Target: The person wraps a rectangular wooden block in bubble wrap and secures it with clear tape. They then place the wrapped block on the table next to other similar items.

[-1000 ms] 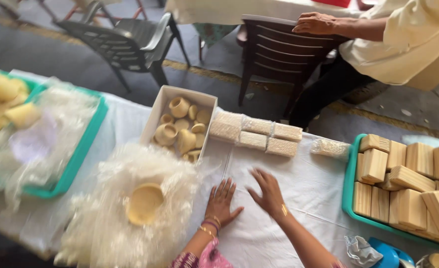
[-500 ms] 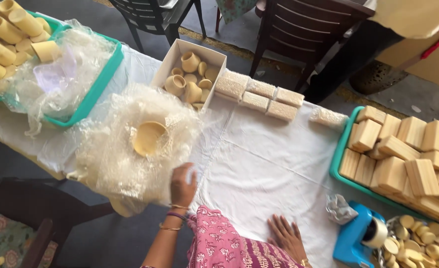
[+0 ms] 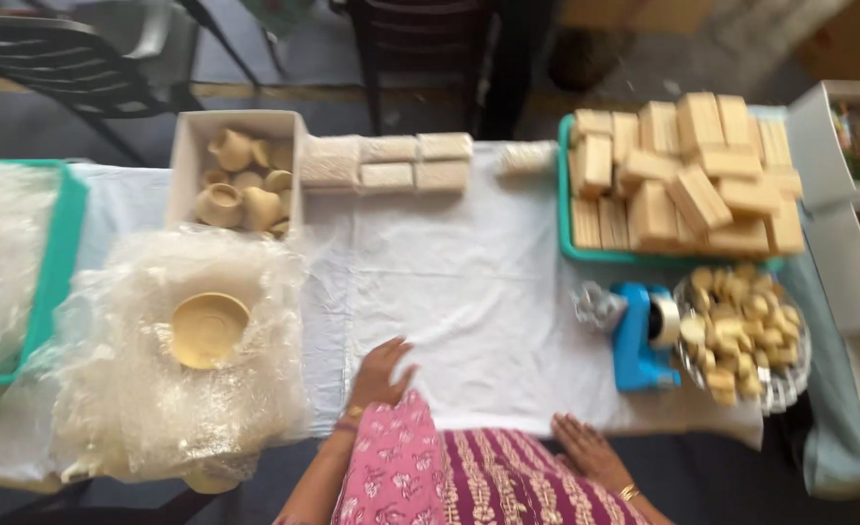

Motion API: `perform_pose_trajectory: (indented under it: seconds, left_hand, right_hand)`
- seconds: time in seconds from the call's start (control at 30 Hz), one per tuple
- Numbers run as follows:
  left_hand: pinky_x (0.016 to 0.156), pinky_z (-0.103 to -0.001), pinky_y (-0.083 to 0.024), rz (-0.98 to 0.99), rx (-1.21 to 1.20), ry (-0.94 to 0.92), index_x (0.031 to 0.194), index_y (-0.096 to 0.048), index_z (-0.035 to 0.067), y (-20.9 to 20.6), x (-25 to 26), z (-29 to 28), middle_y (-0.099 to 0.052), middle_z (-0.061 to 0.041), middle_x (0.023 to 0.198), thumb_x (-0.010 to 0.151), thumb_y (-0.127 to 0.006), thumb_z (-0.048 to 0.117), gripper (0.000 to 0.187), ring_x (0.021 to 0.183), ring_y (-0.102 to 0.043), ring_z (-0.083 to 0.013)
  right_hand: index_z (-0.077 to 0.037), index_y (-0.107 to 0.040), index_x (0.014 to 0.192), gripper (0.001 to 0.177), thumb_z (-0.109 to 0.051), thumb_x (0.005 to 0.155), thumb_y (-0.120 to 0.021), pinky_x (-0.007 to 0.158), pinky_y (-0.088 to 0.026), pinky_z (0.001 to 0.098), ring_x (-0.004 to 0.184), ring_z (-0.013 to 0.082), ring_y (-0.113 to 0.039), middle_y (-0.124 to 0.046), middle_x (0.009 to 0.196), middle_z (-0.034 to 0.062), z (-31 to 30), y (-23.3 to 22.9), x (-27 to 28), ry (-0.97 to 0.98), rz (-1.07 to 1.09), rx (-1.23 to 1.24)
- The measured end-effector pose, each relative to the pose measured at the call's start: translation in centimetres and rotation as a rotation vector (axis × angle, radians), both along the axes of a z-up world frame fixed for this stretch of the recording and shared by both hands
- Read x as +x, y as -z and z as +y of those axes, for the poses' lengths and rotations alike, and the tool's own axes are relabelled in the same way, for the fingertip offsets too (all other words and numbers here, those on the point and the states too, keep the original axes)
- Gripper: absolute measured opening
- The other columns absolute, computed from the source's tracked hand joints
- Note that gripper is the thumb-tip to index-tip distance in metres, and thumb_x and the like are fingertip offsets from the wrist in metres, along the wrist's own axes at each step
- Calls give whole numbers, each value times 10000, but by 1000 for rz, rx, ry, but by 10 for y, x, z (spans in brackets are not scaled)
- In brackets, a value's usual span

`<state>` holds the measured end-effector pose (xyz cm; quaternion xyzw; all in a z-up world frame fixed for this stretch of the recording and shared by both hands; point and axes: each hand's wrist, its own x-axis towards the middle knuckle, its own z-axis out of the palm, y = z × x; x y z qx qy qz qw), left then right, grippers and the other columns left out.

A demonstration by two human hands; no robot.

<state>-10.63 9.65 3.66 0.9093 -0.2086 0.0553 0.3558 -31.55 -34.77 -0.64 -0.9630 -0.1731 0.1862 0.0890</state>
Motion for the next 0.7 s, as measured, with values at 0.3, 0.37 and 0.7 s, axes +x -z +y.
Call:
perform_pose_trajectory:
  seconds: [0.3,0.37,0.7]
  left_hand:
    - [938,-352,-555,812,50,339,1225,-738,122,135,-124,66,-762,-118,1211,968,-585,430,429,1090,-715,-263]
    - [914,-335,-567,1011,73,407,1212,-752,119,145,-100,77,-786,-115,1177,987,-542,460,460,1053,-737,-252]
    - [773,-415,-556,103,-78,265,1036,-742,79,-70,0,12,-753,-112,907,883,-695,165,182,859,-710,-316]
  right_hand:
    - [-93,-686,1051,200,-210,888,-697,838,-517,421,913,298,-658,-693,983,87,32,-68,42,136,-348,169]
    - [-71,-639,1188,357,-199,860,-694,896,-515,449,1053,358,-617,-644,1154,165,32,-65,110,229,-501,155]
    - [-127,-700,1057,187,-109,922,-571,858,-524,491,1011,404,-647,-709,1102,159,21,-73,251,857,-469,206]
